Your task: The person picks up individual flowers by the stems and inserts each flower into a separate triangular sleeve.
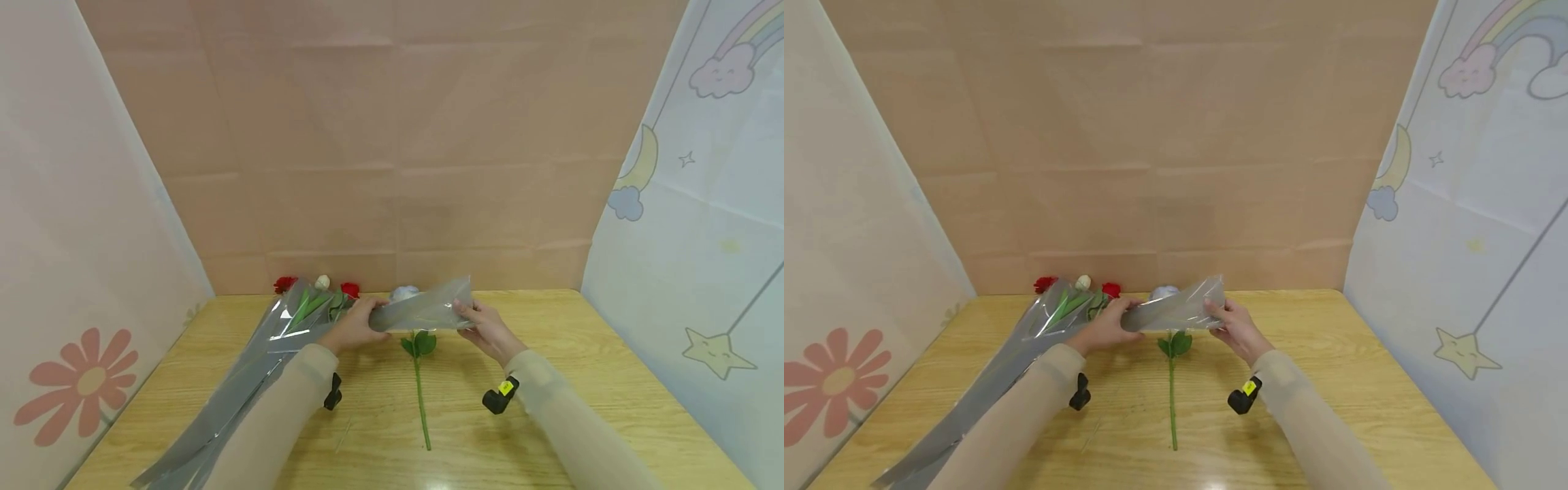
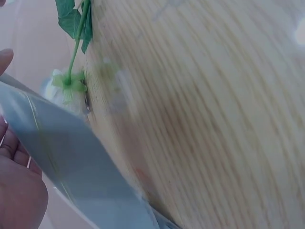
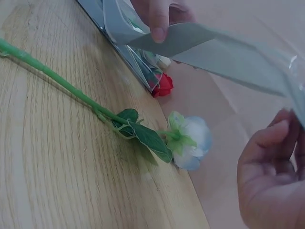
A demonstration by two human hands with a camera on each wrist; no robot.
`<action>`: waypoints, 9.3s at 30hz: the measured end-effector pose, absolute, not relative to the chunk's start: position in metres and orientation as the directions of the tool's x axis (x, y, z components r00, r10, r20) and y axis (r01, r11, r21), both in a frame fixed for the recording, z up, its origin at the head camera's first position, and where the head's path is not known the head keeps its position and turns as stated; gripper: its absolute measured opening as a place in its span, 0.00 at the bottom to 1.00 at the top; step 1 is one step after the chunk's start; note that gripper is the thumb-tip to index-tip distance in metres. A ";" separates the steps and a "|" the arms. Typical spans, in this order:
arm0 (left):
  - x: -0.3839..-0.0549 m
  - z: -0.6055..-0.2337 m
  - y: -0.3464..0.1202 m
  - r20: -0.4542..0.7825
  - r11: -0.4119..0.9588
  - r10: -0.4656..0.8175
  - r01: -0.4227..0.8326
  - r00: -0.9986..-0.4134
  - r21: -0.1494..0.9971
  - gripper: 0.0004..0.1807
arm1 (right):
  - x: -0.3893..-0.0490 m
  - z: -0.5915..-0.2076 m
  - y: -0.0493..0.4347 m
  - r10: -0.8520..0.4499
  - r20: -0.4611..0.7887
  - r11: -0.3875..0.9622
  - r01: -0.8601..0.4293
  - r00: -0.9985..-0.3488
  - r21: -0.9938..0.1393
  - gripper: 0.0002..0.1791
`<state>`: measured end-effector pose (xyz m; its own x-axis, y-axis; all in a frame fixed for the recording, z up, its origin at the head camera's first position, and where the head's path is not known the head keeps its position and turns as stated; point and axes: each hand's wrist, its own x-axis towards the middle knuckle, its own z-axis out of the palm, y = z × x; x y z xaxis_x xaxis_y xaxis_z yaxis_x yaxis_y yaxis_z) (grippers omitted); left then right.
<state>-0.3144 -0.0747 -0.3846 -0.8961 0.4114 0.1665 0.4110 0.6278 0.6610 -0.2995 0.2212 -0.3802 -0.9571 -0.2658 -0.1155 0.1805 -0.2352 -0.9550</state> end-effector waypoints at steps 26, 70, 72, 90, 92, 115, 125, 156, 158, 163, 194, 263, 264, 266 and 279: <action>-0.320 -0.392 -0.079 0.193 0.589 0.379 0.397 -0.905 0.704 0.30 | -0.300 -0.369 0.229 -0.240 -0.159 0.275 0.090 -0.958 -0.957 0.20; -0.302 -0.392 -0.031 0.268 0.537 0.600 0.628 -0.754 0.563 0.69 | -0.307 -0.366 0.222 -0.347 -0.121 0.177 0.062 -0.930 -0.982 0.31; -0.302 -0.394 -0.031 0.282 0.543 0.600 0.640 -0.749 0.543 0.70 | -0.307 -0.366 0.222 -0.342 -0.126 0.177 0.067 -0.931 -0.982 0.30; -0.304 -0.380 -0.040 0.197 0.654 0.575 0.591 -0.794 0.472 0.53 | -0.303 -0.372 0.229 -0.352 -0.235 0.285 0.135 -0.906 -0.949 0.30; -0.304 -0.379 -0.041 0.202 0.656 0.573 0.592 -0.794 0.468 0.51 | -0.302 -0.371 0.228 -0.326 -0.204 0.345 0.085 -0.923 -0.935 0.30; -0.303 -0.379 -0.040 0.255 0.621 0.542 0.586 -0.801 0.520 0.41 | -0.302 -0.366 0.233 -0.272 -0.245 0.356 0.139 -0.930 -0.924 0.33; -0.304 -0.383 -0.043 0.299 0.560 0.547 0.608 -0.782 0.562 0.35 | -0.307 -0.372 0.239 -0.302 -0.299 0.283 0.214 -0.905 -0.935 0.26; -0.304 -0.387 -0.055 0.300 0.532 0.501 0.562 -0.812 0.633 0.36 | -0.309 -0.369 0.259 -0.370 -0.239 0.012 0.252 -0.898 -0.968 0.23; -0.305 -0.387 -0.056 0.307 0.531 0.488 0.557 -0.817 0.638 0.35 | -0.309 -0.371 0.258 -0.302 -0.259 0.001 0.271 -0.917 -0.962 0.24; -0.306 -0.389 -0.059 0.357 0.527 0.461 0.574 -0.812 0.627 0.34 | -0.300 -0.384 0.240 -0.265 -0.291 0.206 0.240 -0.919 -0.949 0.21; -0.309 -0.388 -0.061 0.401 0.511 0.434 0.587 -0.807 0.628 0.33 | -0.266 -0.406 0.152 -0.281 -0.178 0.792 -0.123 -0.943 -0.598 0.13; -0.302 -0.391 -0.043 0.423 0.398 0.322 0.527 -0.847 0.751 0.33 | -0.297 -0.336 0.213 0.197 0.381 -0.072 -0.401 -0.903 -0.913 0.11; -0.303 -0.391 -0.043 0.420 0.398 0.319 0.522 -0.850 0.754 0.33 | -0.297 -0.335 0.213 0.186 0.375 -0.048 -0.390 -0.908 -0.920 0.11; -0.303 -0.391 -0.044 0.414 0.400 0.320 0.518 -0.852 0.757 0.33 | -0.297 -0.335 0.214 0.167 0.361 -0.005 -0.367 -0.918 -0.930 0.11; -0.300 -0.395 -0.044 0.418 0.390 0.321 0.521 -0.850 0.759 0.33 | -0.296 -0.336 0.220 0.072 0.295 0.095 -0.288 -0.953 -0.953 0.24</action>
